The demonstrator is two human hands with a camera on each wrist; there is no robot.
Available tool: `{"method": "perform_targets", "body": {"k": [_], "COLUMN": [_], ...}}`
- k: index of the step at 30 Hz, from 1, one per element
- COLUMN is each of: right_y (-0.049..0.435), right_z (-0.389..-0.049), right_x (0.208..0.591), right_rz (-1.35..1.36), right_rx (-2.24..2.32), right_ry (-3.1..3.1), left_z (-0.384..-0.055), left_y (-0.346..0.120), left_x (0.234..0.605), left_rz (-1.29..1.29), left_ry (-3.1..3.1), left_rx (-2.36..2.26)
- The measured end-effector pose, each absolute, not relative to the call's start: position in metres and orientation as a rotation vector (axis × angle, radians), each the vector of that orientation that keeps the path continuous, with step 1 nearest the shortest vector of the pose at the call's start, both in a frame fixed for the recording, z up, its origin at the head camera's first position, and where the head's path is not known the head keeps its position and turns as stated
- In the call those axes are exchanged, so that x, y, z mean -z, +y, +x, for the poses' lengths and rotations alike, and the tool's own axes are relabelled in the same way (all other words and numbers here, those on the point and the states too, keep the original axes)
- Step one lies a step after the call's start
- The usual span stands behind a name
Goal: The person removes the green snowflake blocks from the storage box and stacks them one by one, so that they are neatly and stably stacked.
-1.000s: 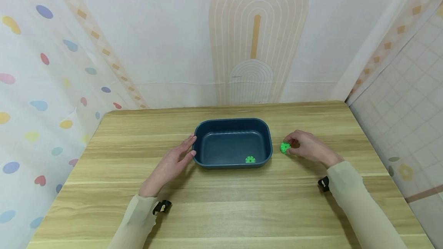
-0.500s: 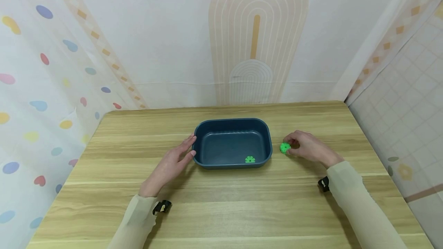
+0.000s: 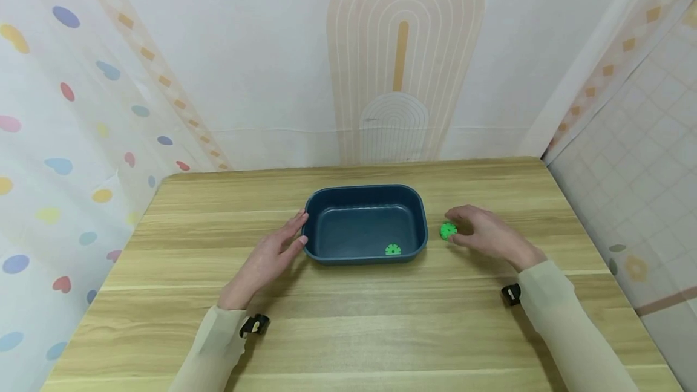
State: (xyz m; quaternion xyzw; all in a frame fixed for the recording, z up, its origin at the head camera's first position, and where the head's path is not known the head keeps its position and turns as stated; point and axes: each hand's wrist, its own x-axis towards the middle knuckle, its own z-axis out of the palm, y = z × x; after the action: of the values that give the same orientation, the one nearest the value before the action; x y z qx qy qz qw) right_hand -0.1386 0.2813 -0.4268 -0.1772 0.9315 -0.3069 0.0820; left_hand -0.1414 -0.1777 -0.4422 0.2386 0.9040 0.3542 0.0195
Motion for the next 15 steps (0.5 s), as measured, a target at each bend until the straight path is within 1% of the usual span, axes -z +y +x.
{"method": "perform_targets", "body": {"k": [7, 15], "right_y": [0.272, 0.254], "right_z": [-0.127, -0.119], "right_x": [0.422, 0.42], "right_rz": [-0.516, -0.674], "right_rx": [1.002, 1.075], "right_ry": [2.811, 2.953], "left_z": [-0.141, -0.142], "left_y": [-0.179, -0.181], "left_x": [0.441, 0.442], "left_rz": [0.746, 0.748], "left_ry": [2.806, 2.801], "left_rx": [-1.099, -1.101]}}
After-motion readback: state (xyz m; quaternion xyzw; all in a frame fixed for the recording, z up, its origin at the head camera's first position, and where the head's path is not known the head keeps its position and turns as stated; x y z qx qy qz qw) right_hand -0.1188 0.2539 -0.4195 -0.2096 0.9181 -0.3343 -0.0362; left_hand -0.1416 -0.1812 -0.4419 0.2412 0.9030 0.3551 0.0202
